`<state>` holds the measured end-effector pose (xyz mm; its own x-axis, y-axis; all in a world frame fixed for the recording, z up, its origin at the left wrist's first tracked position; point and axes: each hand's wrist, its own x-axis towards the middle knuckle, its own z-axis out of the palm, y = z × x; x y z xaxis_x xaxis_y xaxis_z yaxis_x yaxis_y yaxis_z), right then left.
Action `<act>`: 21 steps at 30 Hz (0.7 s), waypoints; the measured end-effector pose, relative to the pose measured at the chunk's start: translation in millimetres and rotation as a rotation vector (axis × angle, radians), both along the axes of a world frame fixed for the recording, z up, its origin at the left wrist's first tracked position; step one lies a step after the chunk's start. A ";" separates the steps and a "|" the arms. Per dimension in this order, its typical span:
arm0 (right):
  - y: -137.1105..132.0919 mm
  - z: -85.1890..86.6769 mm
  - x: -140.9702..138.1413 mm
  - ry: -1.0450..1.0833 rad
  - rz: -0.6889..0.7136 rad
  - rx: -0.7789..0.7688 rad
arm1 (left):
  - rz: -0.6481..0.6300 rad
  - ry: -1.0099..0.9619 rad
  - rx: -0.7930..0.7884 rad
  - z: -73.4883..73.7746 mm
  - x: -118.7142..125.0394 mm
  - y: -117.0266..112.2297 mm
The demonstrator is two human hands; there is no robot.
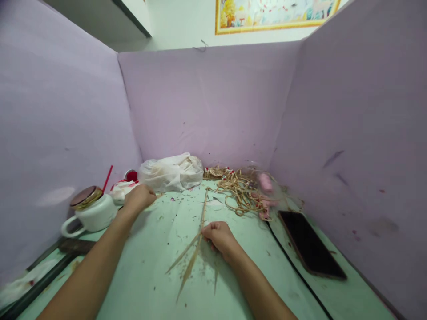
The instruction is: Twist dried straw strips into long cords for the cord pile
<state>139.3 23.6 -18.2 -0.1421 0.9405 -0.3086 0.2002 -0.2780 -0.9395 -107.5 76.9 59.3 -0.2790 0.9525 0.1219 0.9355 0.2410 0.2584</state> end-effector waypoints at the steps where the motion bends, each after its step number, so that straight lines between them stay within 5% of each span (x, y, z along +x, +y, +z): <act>1: 0.3 -0.2 0.2 0.000 -0.004 -0.002 | -0.071 -0.055 -0.015 1.6 7.7 -2.5; 5: 0.7 0.3 1.3 0.012 -0.004 -0.008 | -0.447 -0.367 -0.172 -2.4 42.8 -14.2; 8: 0.6 1.7 1.6 0.051 -0.004 0.002 | -0.588 -0.443 -0.353 -11.0 65.1 -21.6; 16: 1.2 1.0 2.2 0.079 -0.004 0.005 | -0.718 -0.630 -0.651 -31.8 81.2 -25.9; 21: 1.5 0.7 2.1 0.070 -0.010 0.013 | -0.639 -0.831 -0.738 -35.8 85.4 -27.4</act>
<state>141.4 25.2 -17.5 -0.1534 0.9459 -0.2860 0.1314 -0.2674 -0.9546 -22.1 49.6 23.5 0.5129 0.7119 -0.4796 0.5599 0.1460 0.8156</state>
